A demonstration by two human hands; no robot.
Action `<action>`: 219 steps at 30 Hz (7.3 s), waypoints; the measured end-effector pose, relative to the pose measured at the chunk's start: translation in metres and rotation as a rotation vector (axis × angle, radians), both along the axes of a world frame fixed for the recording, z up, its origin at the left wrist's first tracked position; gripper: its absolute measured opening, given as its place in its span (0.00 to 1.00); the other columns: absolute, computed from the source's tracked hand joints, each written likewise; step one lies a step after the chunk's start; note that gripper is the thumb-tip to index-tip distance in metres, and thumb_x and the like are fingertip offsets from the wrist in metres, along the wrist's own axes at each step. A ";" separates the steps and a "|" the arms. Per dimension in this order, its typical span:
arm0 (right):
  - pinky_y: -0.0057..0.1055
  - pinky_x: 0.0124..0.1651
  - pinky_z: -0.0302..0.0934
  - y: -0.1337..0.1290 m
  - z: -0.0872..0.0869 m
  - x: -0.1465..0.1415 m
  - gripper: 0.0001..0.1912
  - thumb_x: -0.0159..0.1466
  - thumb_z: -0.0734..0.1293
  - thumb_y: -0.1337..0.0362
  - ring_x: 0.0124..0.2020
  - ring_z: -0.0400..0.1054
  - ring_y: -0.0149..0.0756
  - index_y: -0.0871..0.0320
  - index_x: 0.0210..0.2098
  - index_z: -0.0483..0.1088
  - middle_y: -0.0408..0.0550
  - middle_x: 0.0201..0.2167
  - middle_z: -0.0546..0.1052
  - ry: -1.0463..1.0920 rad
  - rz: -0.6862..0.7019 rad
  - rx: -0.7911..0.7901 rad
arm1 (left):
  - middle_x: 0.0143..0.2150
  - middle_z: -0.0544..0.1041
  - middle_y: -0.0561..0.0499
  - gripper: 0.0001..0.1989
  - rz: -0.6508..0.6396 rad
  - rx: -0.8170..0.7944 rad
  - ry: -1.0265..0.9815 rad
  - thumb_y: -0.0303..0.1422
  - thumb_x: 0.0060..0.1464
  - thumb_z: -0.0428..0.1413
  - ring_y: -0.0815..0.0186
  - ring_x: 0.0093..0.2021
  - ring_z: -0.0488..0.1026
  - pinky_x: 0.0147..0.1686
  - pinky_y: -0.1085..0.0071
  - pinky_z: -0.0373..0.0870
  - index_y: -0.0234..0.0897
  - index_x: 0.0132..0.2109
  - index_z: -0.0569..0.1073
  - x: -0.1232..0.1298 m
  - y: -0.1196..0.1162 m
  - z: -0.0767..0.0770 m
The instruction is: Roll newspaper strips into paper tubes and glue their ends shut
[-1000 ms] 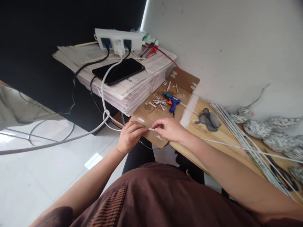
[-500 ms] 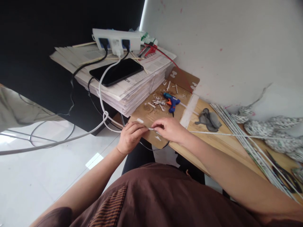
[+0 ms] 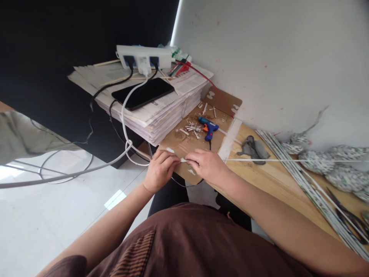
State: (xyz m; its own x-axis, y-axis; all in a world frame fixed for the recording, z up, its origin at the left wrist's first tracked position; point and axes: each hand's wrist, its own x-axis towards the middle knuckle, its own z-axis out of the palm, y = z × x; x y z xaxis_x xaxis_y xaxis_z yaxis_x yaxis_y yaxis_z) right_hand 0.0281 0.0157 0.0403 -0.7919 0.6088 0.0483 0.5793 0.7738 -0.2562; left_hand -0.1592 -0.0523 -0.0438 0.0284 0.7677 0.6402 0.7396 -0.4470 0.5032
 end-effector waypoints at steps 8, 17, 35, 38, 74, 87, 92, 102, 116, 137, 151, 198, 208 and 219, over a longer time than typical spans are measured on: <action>0.29 0.42 0.56 0.003 -0.001 -0.003 0.07 0.66 0.62 0.65 0.39 0.68 0.35 0.55 0.37 0.73 0.45 0.34 0.75 0.024 -0.034 0.000 | 0.37 0.73 0.46 0.04 0.065 -0.081 0.059 0.28 0.57 0.52 0.58 0.43 0.66 0.46 0.59 0.64 0.38 0.38 0.72 0.008 -0.002 0.017; 0.28 0.42 0.56 -0.003 -0.002 -0.001 0.06 0.66 0.62 0.66 0.40 0.67 0.35 0.54 0.40 0.71 0.45 0.36 0.73 0.031 -0.006 0.108 | 0.35 0.69 0.46 0.04 0.123 -0.221 0.111 0.28 0.55 0.51 0.57 0.41 0.65 0.45 0.59 0.63 0.37 0.34 0.70 0.011 0.001 0.034; 0.28 0.41 0.60 -0.014 -0.002 0.004 0.05 0.66 0.63 0.67 0.38 0.70 0.33 0.56 0.38 0.71 0.45 0.36 0.75 0.195 -0.111 0.034 | 0.29 0.77 0.48 0.11 -0.015 -0.643 -0.916 0.39 0.51 0.60 0.68 0.29 0.72 0.29 0.74 0.68 0.34 0.35 0.78 0.018 -0.026 0.027; 0.30 0.45 0.61 -0.022 0.004 0.007 0.06 0.67 0.62 0.66 0.40 0.69 0.35 0.56 0.40 0.71 0.46 0.38 0.75 0.237 -0.117 0.096 | 0.34 0.79 0.45 0.14 -0.163 -0.834 -1.346 0.37 0.48 0.64 0.68 0.32 0.75 0.31 0.75 0.72 0.32 0.39 0.78 0.032 -0.026 0.032; 0.25 0.19 0.64 0.058 0.008 0.045 0.15 0.63 0.63 0.52 0.22 0.71 0.31 0.58 0.38 0.68 0.46 0.28 0.75 0.372 -0.744 -0.500 | 0.35 0.79 0.45 0.05 -0.237 -0.635 -1.747 0.26 0.51 0.61 0.65 0.38 0.79 0.37 0.78 0.77 0.29 0.37 0.78 0.047 0.014 0.062; 0.24 0.10 0.53 0.105 -0.010 0.018 0.26 0.57 0.64 0.39 0.11 0.66 0.32 0.58 0.26 0.66 0.47 0.16 0.73 0.166 -0.835 -0.544 | 0.34 0.79 0.44 0.08 -0.206 -0.645 -1.710 0.32 0.54 0.60 0.65 0.35 0.79 0.35 0.77 0.78 0.29 0.37 0.77 0.038 0.016 0.069; 0.21 0.10 0.51 0.106 -0.014 0.022 0.23 0.59 0.64 0.43 0.11 0.66 0.31 0.59 0.28 0.66 0.44 0.15 0.72 0.216 -0.855 -0.577 | 0.33 0.78 0.46 0.08 -0.251 -0.633 -1.697 0.31 0.52 0.61 0.65 0.36 0.79 0.38 0.76 0.77 0.29 0.37 0.77 0.040 0.016 0.069; 0.22 0.11 0.54 0.105 -0.013 0.024 0.28 0.55 0.65 0.37 0.12 0.66 0.31 0.59 0.25 0.68 0.47 0.14 0.72 0.248 -0.860 -0.561 | 0.32 0.78 0.47 0.09 -0.239 -0.648 -1.659 0.33 0.51 0.62 0.65 0.37 0.79 0.36 0.77 0.77 0.30 0.36 0.76 0.042 0.013 0.064; 0.19 0.15 0.54 0.067 0.025 0.034 0.04 0.61 0.59 0.65 0.19 0.68 0.26 0.59 0.33 0.62 0.46 0.26 0.75 0.716 -0.743 -0.971 | 0.37 0.80 0.46 0.09 -0.228 -0.557 -1.632 0.26 0.50 0.62 0.64 0.38 0.79 0.39 0.75 0.77 0.31 0.41 0.79 0.030 0.013 0.075; 0.25 0.25 0.56 -0.026 0.043 0.049 0.16 0.64 0.64 0.52 0.21 0.57 0.25 0.57 0.45 0.65 0.39 0.26 0.64 0.742 -0.337 -0.850 | 0.36 0.80 0.44 0.10 -0.245 -0.487 -1.608 0.24 0.47 0.63 0.64 0.37 0.79 0.37 0.77 0.77 0.28 0.40 0.77 0.031 0.017 0.095; 0.26 0.25 0.58 -0.027 0.040 0.046 0.15 0.65 0.63 0.53 0.22 0.60 0.26 0.57 0.43 0.66 0.42 0.28 0.68 0.673 -0.392 -0.676 | 0.35 0.80 0.45 0.09 -0.258 -0.489 -1.596 0.25 0.48 0.63 0.64 0.37 0.79 0.37 0.77 0.77 0.29 0.39 0.78 0.031 0.014 0.095; 0.26 0.27 0.57 0.045 0.020 0.040 0.23 0.62 0.62 0.43 0.26 0.68 0.33 0.58 0.28 0.69 0.47 0.24 0.74 0.362 -0.565 -0.501 | 0.34 0.78 0.49 0.12 -0.298 -0.600 -1.505 0.28 0.45 0.66 0.74 0.29 0.74 0.33 0.80 0.74 0.31 0.39 0.77 0.041 0.010 0.090; 0.21 0.21 0.50 -0.041 0.023 0.074 0.22 0.61 0.65 0.47 0.20 0.55 0.22 0.62 0.30 0.67 0.42 0.25 0.68 0.757 -0.416 -1.127 | 0.32 0.76 0.51 0.10 -0.432 -0.700 -1.491 0.26 0.44 0.66 0.74 0.28 0.74 0.32 0.80 0.76 0.31 0.36 0.77 0.071 0.014 0.103; 0.22 0.21 0.50 -0.071 0.037 0.111 0.19 0.66 0.60 0.50 0.18 0.57 0.24 0.58 0.35 0.73 0.41 0.21 0.67 0.636 -0.452 -0.754 | 0.28 0.73 0.53 0.09 -0.440 -0.775 -1.457 0.27 0.41 0.67 0.75 0.28 0.73 0.31 0.81 0.75 0.31 0.29 0.75 0.098 0.010 0.104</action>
State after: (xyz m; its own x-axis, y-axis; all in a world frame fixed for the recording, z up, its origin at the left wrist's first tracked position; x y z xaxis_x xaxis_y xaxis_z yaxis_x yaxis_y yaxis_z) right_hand 0.1390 -0.0556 0.0768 -0.4492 0.8827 -0.1380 0.3643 0.0400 -0.9304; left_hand -0.0612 -0.0428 0.0604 0.0801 0.9831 -0.1647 -0.5975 0.1797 0.7815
